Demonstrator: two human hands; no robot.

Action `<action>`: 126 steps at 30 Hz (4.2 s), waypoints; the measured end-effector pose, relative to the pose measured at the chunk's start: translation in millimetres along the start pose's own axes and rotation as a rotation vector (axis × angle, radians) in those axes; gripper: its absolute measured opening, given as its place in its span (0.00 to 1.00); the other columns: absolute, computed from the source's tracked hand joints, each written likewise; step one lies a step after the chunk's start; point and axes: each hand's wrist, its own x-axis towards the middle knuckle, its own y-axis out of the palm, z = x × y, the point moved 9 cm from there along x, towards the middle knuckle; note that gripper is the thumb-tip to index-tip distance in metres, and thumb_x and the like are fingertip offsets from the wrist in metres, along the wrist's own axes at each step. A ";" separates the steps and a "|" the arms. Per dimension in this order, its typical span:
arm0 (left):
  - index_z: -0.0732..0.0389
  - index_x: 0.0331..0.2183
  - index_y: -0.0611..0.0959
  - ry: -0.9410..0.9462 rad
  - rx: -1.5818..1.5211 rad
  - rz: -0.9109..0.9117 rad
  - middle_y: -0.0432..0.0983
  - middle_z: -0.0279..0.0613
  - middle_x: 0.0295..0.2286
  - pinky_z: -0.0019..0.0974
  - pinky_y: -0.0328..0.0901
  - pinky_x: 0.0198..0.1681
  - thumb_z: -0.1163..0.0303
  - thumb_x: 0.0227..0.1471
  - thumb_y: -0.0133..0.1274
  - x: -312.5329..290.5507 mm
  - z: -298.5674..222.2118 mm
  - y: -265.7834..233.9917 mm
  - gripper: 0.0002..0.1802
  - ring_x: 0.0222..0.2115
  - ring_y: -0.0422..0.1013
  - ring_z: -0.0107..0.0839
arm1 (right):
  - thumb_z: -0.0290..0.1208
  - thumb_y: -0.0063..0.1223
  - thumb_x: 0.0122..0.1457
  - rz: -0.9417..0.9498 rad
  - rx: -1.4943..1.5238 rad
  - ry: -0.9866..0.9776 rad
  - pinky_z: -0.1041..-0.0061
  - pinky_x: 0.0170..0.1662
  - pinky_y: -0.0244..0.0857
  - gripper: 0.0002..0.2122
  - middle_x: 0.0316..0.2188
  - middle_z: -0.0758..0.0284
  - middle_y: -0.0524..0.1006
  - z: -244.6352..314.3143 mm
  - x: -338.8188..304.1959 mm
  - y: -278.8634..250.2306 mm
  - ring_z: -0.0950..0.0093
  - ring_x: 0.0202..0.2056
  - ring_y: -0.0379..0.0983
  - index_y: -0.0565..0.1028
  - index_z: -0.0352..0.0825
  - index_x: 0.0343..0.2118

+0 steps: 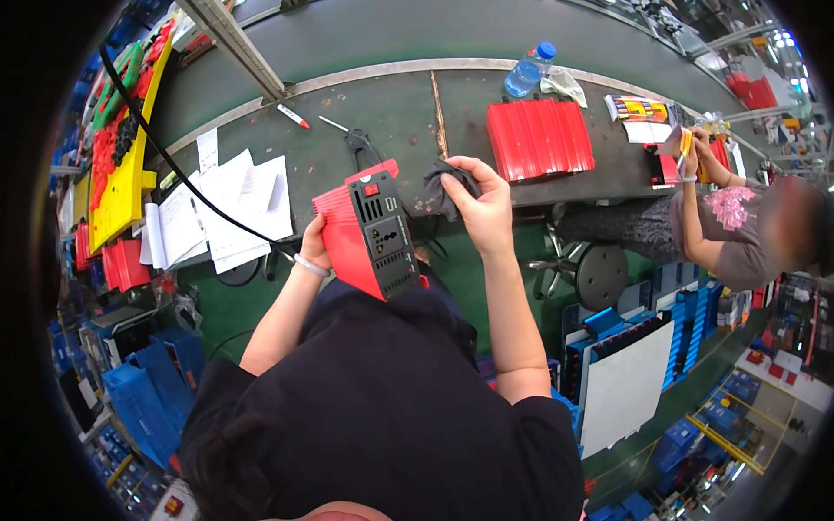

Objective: Cleaning and inspecting red electronic power inverters using a compressed air duster and a cloth.

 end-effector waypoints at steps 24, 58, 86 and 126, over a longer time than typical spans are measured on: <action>0.68 0.47 0.70 0.129 1.292 -0.266 0.74 0.41 0.39 0.33 0.65 0.48 0.74 0.32 0.69 -24.0 -67.0 104.7 0.37 0.41 0.71 0.28 | 0.19 0.55 0.46 0.488 -1.192 -0.261 0.64 0.34 0.67 0.13 0.27 0.54 0.75 16.5 -16.4 45.3 0.55 0.34 0.73 0.68 0.32 0.37; 0.60 0.35 0.76 0.700 2.048 -0.103 0.75 0.45 0.26 0.39 0.68 0.32 0.58 0.22 0.70 -33.2 -61.6 171.5 0.34 0.28 0.74 0.44 | 0.17 0.55 0.45 0.205 -0.698 -0.620 0.74 0.32 0.69 0.09 0.29 0.61 0.77 39.9 -35.3 145.8 0.65 0.28 0.75 0.75 0.30 0.31; 0.58 0.35 0.77 0.712 1.991 -0.203 0.75 0.42 0.24 0.36 0.68 0.31 0.55 0.23 0.70 -34.9 -64.7 184.5 0.33 0.25 0.74 0.40 | 0.19 0.56 0.42 0.174 -0.949 -0.723 0.70 0.30 0.64 0.08 0.22 0.63 0.74 58.4 -51.2 155.5 0.63 0.26 0.71 0.75 0.33 0.28; 0.61 0.37 0.76 0.506 1.766 -0.138 0.76 0.41 0.25 0.35 0.67 0.35 0.55 0.26 0.70 -45.3 -71.7 160.2 0.34 0.27 0.74 0.35 | 0.22 0.59 0.47 0.361 -0.538 -0.291 0.82 0.26 0.63 0.06 0.22 0.69 0.73 28.4 -13.0 141.4 0.84 0.23 0.70 0.75 0.29 0.28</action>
